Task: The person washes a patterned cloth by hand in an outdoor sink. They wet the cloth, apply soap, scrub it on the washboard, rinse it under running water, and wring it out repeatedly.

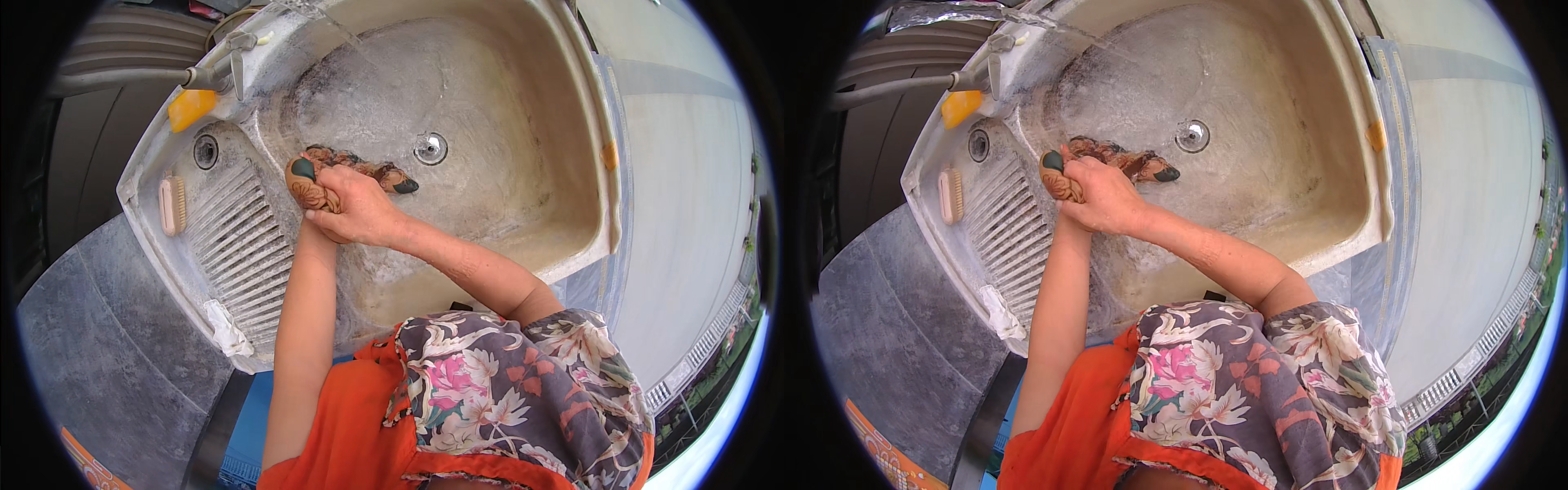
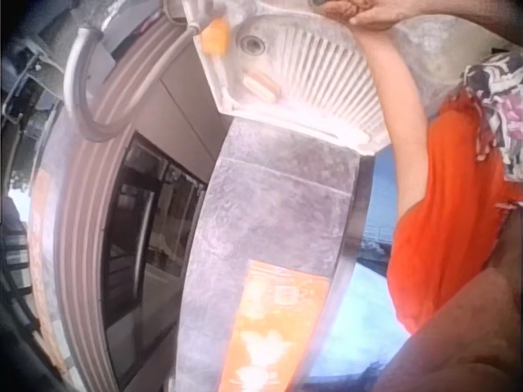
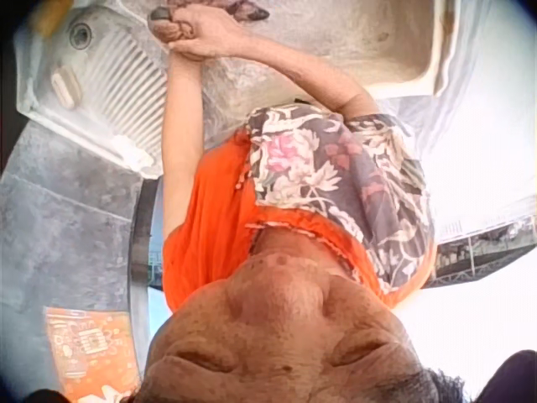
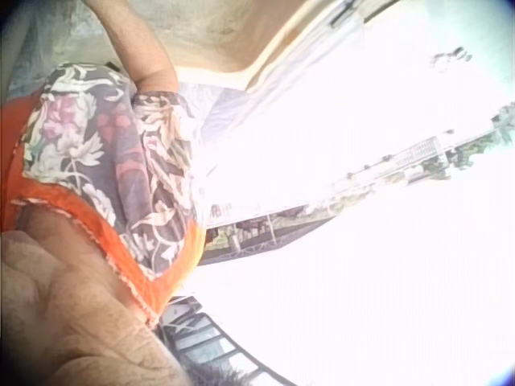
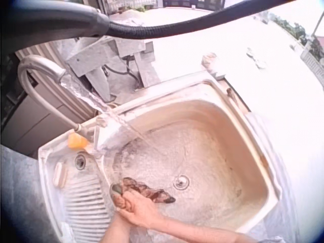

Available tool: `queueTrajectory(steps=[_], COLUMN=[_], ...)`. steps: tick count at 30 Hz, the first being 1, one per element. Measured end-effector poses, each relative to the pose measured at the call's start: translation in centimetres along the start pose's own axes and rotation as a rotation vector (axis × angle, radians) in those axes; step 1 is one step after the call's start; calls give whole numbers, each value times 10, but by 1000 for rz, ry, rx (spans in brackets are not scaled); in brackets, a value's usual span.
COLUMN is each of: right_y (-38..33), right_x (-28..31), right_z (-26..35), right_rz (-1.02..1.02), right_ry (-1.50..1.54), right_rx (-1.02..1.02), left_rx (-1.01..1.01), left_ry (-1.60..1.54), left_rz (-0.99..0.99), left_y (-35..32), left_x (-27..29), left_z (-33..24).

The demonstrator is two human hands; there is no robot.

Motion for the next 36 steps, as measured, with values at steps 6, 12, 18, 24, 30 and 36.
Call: queueTrajectory(steps=[6,12,18,24,30,36], right_y=[32,63,26,-5,7,40], right_x=[18,203,169,2,20,203], right_z=[-17,-104,-143,-14,-13,-13], right_rz=[-271,-428,-434,-35,-196,-667], right_ry=[-426,-1006,-1024,-218,-473,-843], right_rx=[443,146,-241,-31,468,538], left_rx=[-98,-243,197,102,-50,-431], left_ry=[-74,354,322,-107,-144,332], left_rz=[50,-342,-434,139,107,-223], left_y=[3,-34,-27,10,0,-54], left_x=[-48,-99,-32,7,-56,-143], left_z=[7,-19,14,12,13,-64])
Point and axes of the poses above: each hand's wrist, its own y-axis towards the middle knuckle, its own x-axis out of the back of the hand, z = x × y, the point moved 2 cm from there along y, towards the middle knuckle, and after that the axes turned 13 degrees about y, right-handed, at the moved point
